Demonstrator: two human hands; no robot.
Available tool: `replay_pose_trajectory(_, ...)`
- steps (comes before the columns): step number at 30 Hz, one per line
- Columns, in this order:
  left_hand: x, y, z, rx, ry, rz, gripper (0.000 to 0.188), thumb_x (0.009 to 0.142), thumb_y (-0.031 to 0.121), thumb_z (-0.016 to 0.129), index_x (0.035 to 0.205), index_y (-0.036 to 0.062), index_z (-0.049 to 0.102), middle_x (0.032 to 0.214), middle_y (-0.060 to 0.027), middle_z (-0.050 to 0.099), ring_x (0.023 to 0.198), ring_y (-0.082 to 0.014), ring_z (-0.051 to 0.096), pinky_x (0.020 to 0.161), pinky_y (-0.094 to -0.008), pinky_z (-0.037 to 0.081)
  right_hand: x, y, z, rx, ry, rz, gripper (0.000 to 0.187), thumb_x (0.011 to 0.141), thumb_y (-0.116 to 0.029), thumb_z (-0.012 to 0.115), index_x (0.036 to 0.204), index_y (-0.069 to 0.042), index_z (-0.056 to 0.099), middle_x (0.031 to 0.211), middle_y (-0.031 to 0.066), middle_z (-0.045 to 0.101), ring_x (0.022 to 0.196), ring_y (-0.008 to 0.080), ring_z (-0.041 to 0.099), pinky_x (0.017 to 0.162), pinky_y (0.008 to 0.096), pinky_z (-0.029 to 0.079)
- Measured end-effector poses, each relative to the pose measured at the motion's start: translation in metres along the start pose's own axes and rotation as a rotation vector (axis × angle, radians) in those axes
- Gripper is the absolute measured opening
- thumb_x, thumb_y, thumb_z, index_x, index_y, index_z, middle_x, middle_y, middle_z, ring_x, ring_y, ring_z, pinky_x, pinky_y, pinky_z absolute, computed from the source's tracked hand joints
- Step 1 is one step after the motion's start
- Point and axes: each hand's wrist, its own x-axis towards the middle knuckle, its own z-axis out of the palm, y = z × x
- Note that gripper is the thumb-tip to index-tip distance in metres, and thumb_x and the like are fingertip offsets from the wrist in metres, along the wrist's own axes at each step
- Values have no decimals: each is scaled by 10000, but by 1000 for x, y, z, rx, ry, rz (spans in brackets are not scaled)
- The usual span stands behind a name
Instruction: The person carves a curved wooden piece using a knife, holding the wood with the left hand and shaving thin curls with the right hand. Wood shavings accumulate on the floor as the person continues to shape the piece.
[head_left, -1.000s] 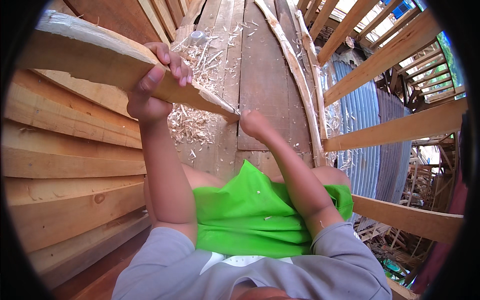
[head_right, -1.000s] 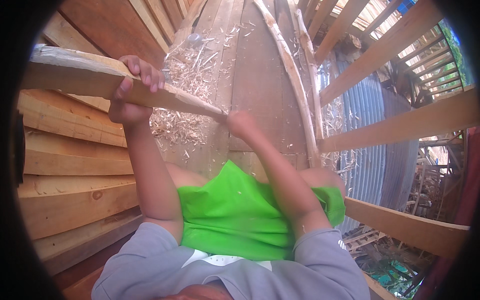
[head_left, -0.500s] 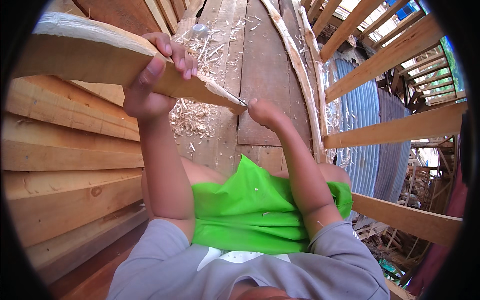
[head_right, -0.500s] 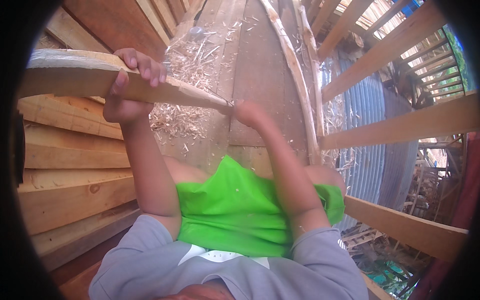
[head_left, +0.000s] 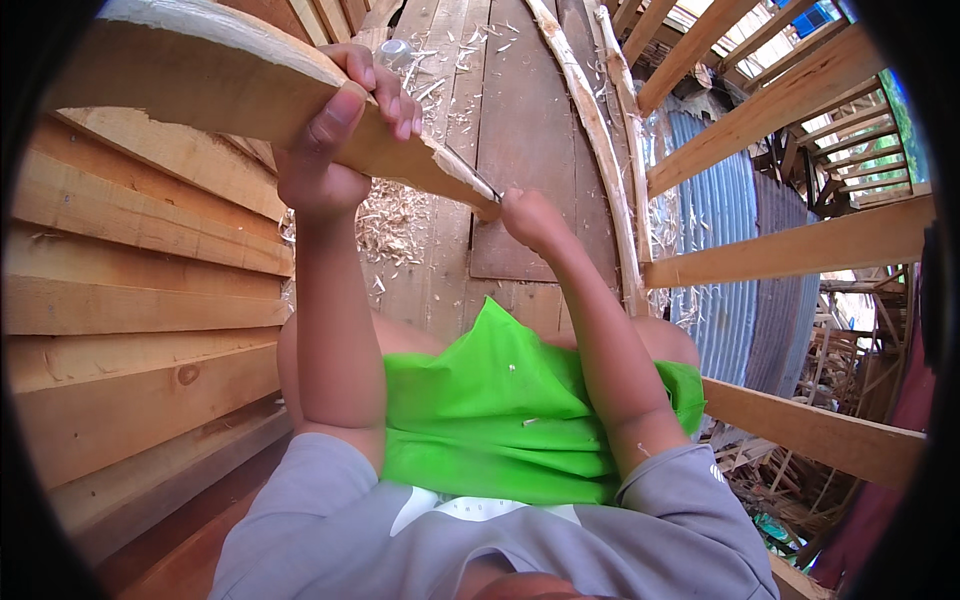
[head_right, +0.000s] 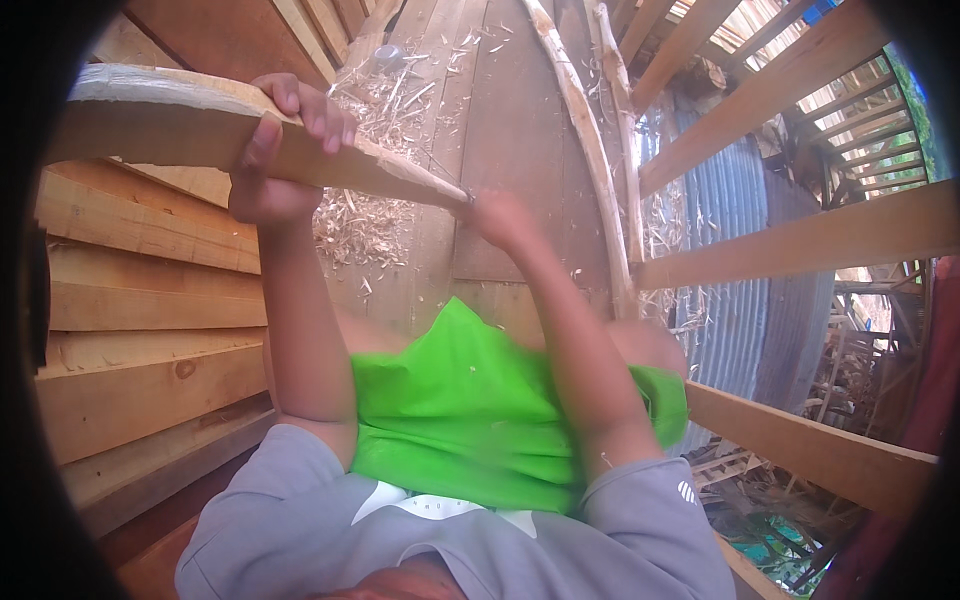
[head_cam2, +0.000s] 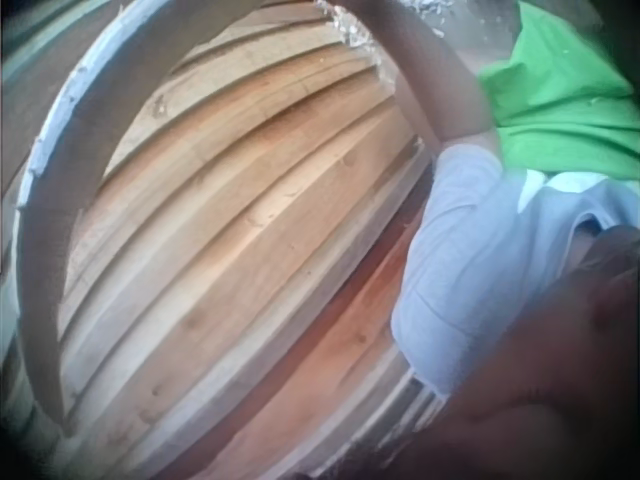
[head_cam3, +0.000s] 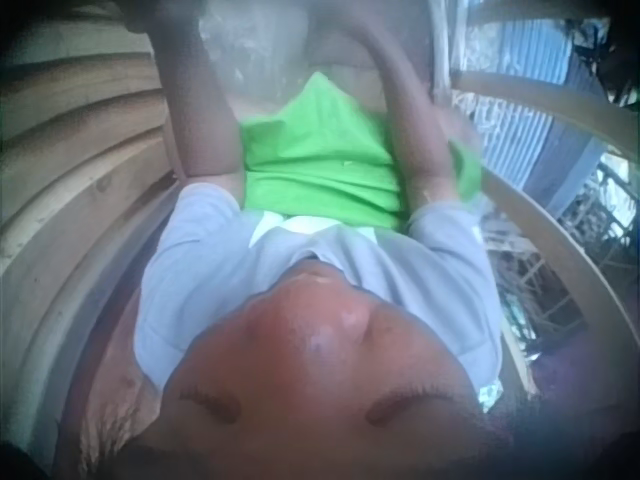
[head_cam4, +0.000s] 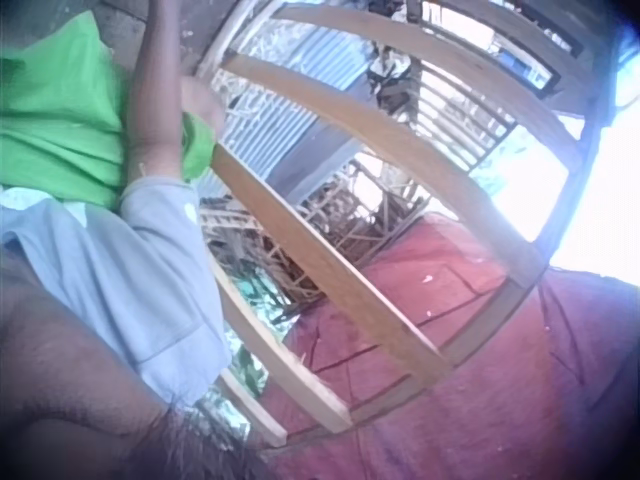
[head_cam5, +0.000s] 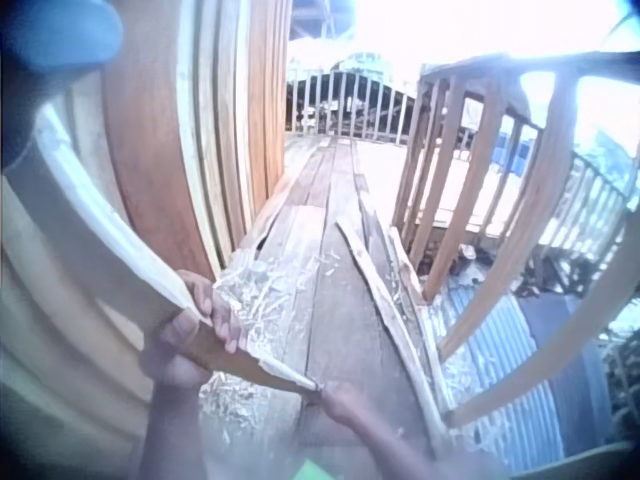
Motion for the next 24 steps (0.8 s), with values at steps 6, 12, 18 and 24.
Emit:
replay_pose_trajectory(6, 0, 1, -2, -11, -35, -23, 325, 862, 253, 663, 996, 3, 504, 800, -126, 545, 696, -215, 545, 703, -373, 475, 29, 42, 22, -233, 74, -11, 426, 965, -218, 324, 1061, 51, 641, 1140, 286, 624, 1040, 446, 612, 919, 508, 479)
replay_pose_trajectory(12, 3, 0, 6, -60, -32, -53, 338, 853, 255, 695, 989, 5, 512, 783, -117, 551, 695, -209, 550, 692, -369, 478, 41, 79, 44, -205, 121, 1, 451, 958, -245, 315, 995, 70, 635, 1087, 307, 631, 954, 443, 630, 841, 523, 487)
replay_pose_trajectory(18, -4, 5, 0, -9, 34, -19, 344, 849, 247, 716, 986, -2, 522, 762, -109, 563, 693, -200, 561, 671, -343, 483, -2, 8, 2, 40, -39, 179, 427, 946, -255, 330, 892, 62, 610, 935, 267, 610, 813, 393, 599, 728, 486, 482)
replay_pose_trajectory(24, -1, -2, 11, -44, 81, -13, 282, 846, 192, 711, 947, -7, 537, 764, -97, 557, 665, -194, 575, 634, -327, 495, 51, 106, 62, 2, 349, -165, 511, 949, -380, 290, 646, -12, 473, 543, 90, 468, 418, 207, 421, 408, 397, 363)
